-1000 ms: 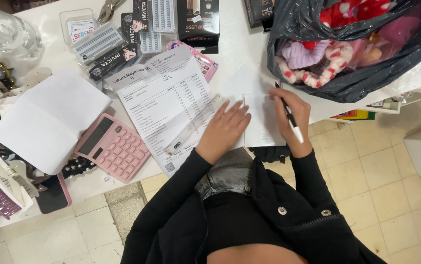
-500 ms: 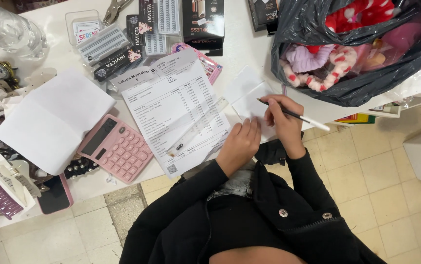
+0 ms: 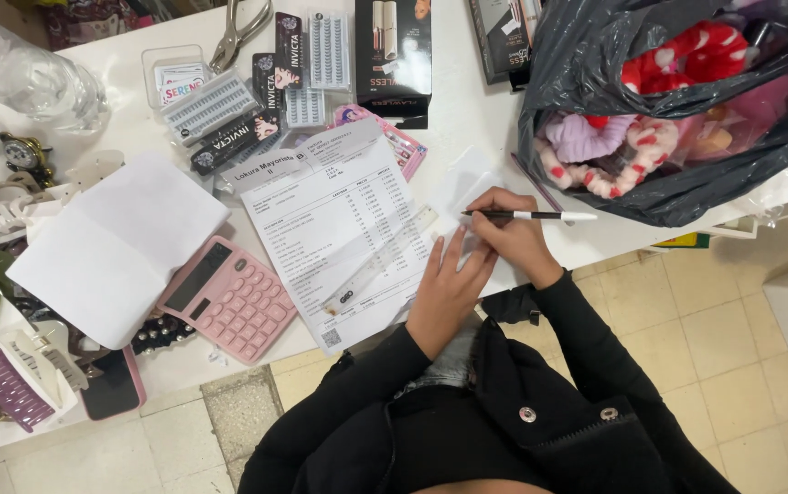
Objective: Processing a business invoice by checking received merchandise against a list and performing calculations.
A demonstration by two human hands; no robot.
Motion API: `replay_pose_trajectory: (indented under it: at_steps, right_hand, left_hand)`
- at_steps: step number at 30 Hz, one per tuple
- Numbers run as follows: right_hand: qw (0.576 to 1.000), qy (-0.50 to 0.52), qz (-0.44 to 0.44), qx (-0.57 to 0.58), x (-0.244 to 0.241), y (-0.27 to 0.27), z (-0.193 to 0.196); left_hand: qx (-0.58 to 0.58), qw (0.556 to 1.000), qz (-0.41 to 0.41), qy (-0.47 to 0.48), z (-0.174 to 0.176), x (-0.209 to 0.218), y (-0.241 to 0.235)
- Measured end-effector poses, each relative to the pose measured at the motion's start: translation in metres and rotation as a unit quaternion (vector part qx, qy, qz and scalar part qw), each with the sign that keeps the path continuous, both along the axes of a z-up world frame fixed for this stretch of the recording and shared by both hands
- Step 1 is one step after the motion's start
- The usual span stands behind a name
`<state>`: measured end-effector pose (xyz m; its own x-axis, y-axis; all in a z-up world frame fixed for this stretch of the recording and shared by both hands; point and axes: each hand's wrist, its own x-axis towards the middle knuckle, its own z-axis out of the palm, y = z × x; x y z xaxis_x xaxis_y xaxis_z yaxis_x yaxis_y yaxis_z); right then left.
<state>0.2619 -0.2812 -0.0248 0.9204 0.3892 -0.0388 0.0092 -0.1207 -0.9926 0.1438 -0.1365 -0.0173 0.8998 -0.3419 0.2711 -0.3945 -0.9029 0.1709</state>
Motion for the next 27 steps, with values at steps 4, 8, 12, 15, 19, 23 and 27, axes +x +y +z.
replay_pose_trajectory:
  at_steps: [4, 8, 12, 15, 19, 23, 27]
  right_hand:
    - [0.994, -0.056, 0.010, -0.094, -0.003, 0.005, 0.007]
    - [0.991, -0.068, 0.026, -0.110, -0.004, 0.006, 0.007]
    - [0.989, -0.081, 0.025, -0.118, -0.005, 0.005, 0.000]
    - [0.989, -0.084, 0.028, -0.121, -0.004, 0.006, 0.003]
    - [0.987, -0.101, 0.036, -0.119, -0.004, 0.007, 0.008]
    - [0.986, -0.103, 0.037, -0.127, -0.003, 0.007, 0.006]
    - [0.982, -0.128, 0.039, -0.135, -0.002, 0.007, 0.005]
  left_hand:
    - [0.051, 0.999, 0.018, -0.007, -0.004, -0.008, 0.002]
    - [0.070, 0.997, 0.019, 0.006, -0.005, -0.007, 0.003]
    - [0.086, 0.996, 0.012, 0.002, -0.006, -0.005, 0.003]
    - [0.086, 0.996, 0.010, 0.000, -0.007, -0.004, 0.003]
    - [0.086, 0.996, 0.009, -0.001, -0.004, -0.002, 0.004]
    - [0.080, 0.997, 0.003, 0.006, -0.003, -0.001, 0.004]
    - [0.071, 0.997, 0.001, 0.004, -0.006, -0.001, 0.004]
